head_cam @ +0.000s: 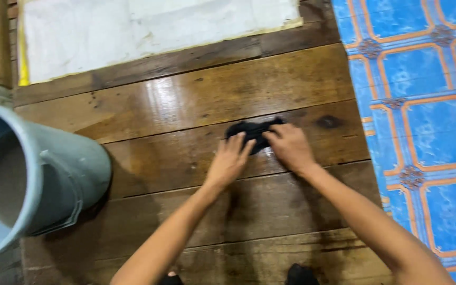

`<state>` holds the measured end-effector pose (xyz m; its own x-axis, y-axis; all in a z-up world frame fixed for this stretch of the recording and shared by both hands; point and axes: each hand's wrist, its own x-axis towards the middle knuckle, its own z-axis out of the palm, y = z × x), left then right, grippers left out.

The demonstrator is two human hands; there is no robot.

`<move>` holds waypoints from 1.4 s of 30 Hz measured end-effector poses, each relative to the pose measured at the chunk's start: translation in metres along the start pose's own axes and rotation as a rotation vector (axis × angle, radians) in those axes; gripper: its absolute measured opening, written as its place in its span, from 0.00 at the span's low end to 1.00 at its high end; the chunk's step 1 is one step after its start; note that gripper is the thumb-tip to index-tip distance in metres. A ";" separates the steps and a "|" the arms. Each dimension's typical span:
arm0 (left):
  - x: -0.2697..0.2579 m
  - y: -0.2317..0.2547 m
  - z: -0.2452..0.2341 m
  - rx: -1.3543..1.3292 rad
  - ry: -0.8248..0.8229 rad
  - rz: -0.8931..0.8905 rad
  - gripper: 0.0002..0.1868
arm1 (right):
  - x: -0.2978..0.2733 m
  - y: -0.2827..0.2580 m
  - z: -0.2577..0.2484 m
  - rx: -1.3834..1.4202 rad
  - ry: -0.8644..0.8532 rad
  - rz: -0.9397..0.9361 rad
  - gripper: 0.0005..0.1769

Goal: The person wipes a wooden floor with a black cloth, repeatedly dipping the cloth into a bucket of water and wringing it out. The person scrubs different sections of the floor near a bucket and a blue patterned mat.

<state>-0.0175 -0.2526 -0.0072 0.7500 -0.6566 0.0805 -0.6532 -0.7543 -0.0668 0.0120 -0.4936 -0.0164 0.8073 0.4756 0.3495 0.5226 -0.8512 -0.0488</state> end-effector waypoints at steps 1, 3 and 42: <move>-0.027 -0.019 -0.005 0.005 -0.003 -0.009 0.27 | 0.012 -0.024 0.015 0.007 0.003 -0.008 0.10; -0.082 -0.055 -0.016 0.000 -0.015 -0.096 0.29 | 0.037 -0.071 0.044 0.242 0.008 -0.144 0.11; 0.253 0.057 0.015 -0.145 -0.165 -0.170 0.28 | 0.017 0.170 0.004 -0.349 -0.062 0.514 0.20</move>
<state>0.1362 -0.4618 -0.0056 0.8491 -0.5213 -0.0854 -0.5159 -0.8531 0.0782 0.1155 -0.6294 -0.0223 0.9517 -0.0114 0.3067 -0.0493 -0.9920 0.1161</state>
